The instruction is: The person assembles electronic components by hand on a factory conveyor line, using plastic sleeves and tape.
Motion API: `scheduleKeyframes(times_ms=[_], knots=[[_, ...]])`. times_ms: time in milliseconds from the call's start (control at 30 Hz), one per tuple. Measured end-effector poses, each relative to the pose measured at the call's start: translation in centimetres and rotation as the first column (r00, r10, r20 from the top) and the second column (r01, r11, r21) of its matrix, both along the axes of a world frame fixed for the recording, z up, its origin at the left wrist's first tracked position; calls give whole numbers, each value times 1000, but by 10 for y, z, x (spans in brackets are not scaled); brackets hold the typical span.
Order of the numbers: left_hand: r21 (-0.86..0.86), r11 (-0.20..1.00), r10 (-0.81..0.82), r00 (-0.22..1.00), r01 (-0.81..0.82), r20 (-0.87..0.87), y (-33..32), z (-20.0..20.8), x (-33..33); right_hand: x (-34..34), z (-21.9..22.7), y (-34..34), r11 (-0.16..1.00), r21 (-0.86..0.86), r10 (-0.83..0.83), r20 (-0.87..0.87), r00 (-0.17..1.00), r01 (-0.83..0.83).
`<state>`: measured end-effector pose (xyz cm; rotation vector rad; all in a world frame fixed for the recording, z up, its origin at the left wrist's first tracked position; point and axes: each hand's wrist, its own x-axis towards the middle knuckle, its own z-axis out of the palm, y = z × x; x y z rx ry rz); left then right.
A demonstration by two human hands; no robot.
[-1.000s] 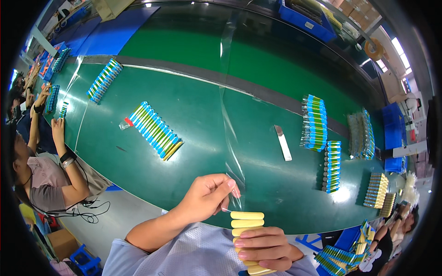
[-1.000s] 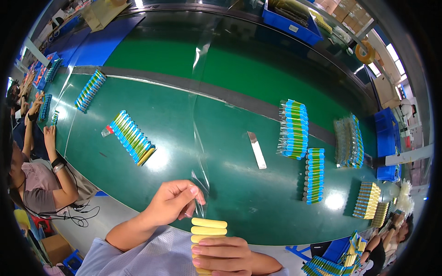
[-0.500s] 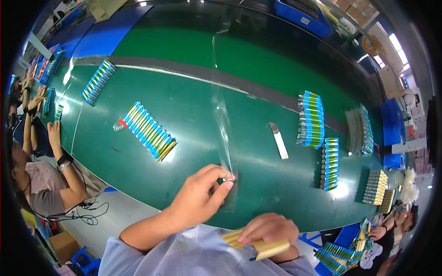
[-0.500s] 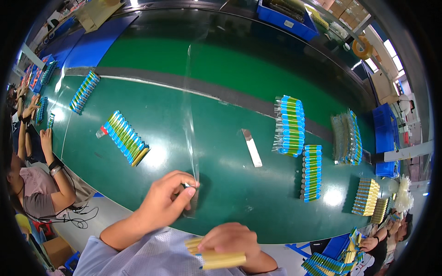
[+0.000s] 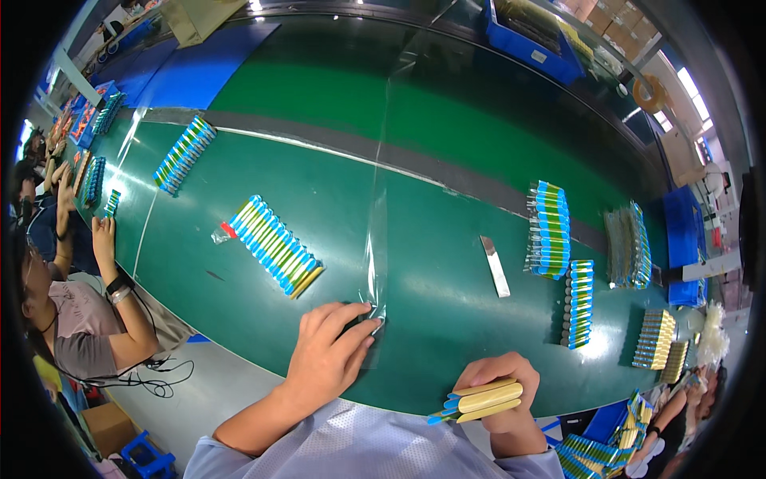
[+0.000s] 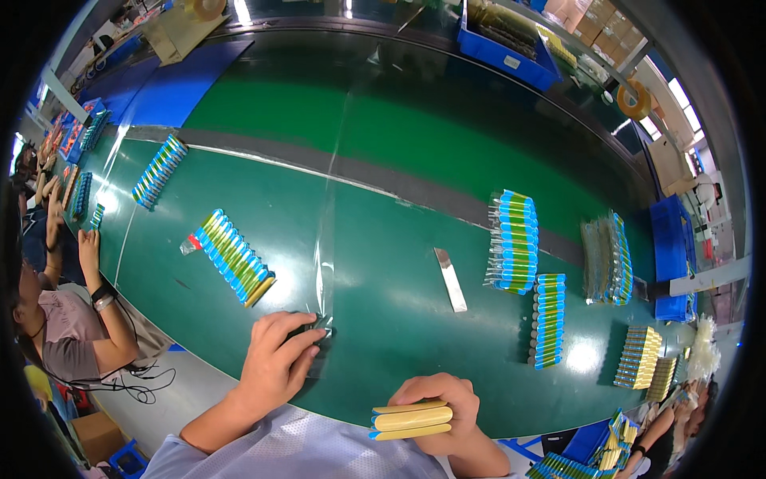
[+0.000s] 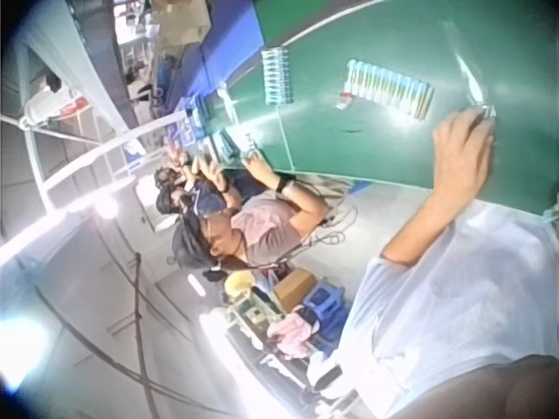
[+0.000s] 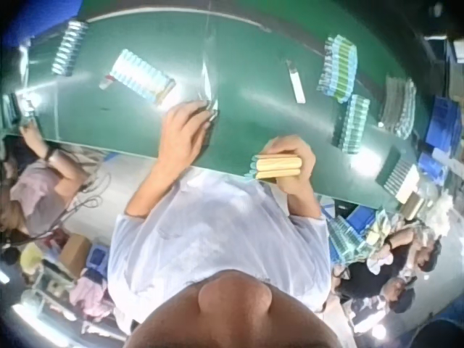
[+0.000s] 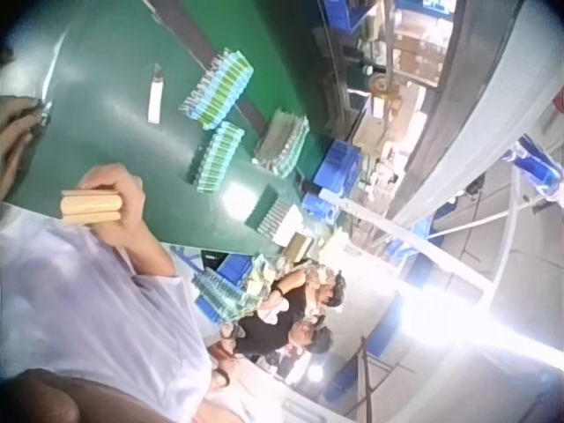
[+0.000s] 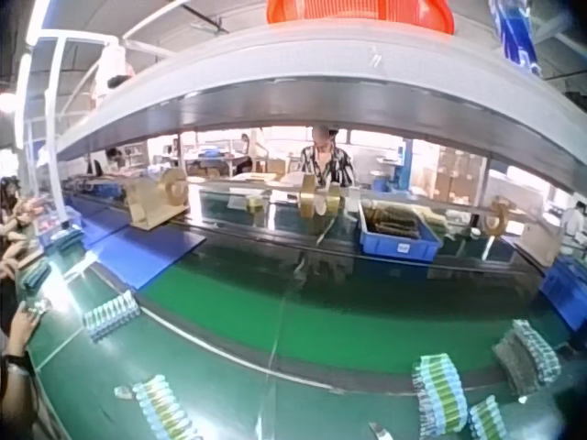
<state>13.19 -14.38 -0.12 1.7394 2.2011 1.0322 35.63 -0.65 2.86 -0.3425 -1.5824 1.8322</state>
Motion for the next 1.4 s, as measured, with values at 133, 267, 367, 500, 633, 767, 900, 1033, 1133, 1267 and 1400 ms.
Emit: scheduleKeyframes(times_ms=[133, 267, 367, 500, 633, 767, 900, 1033, 1133, 1267, 1400], knots=[[97, 994, 10, 948, -42, 317, -10, 0, -4, -2, 8, 9, 986, 158, 45, 102, 994, -60], [306, 918, -166, 456, -252, 874, -17, -12, -2, 1, 7, 17, 987, 151, 34, 120, 992, -52], [248, 874, -264, 20, -417, 964, -17, 3, -5, 2, 11, 20, 986, 168, -3, 155, 988, -23], [231, 887, -357, -277, -401, 892, -17, 11, -23, -2, 14, 24, 981, 192, 4, 178, 984, -38], [316, 891, -435, -415, -326, 799, -18, 18, -37, -5, 14, 26, 975, 217, 7, 159, 987, -42], [547, 791, -595, -549, -274, 587, -11, 13, -41, -14, 16, 41, 940, 303, 93, 207, 974, -155], [536, 838, -533, -366, -102, 763, 2, 30, -29, -37, 18, 53, 891, 373, -1, 570, 822, -258], [530, 846, -524, -292, -64, 800, 13, 38, -26, -63, 20, 49, 801, 230, 74, 879, 472, -553], [517, 856, -515, -64, 16, 855, 14, 34, -24, -70, 17, 53, 469, 631, -26, 709, 705, -618], [482, 873, -486, 38, 74, 873, 17, 30, -13, -108, 9, 82, 484, 794, -215, 514, 830, -367], [491, 859, -510, 170, 145, 843, 32, 27, 5, -171, -16, 129, 493, 827, -408, 495, 768, -271]])
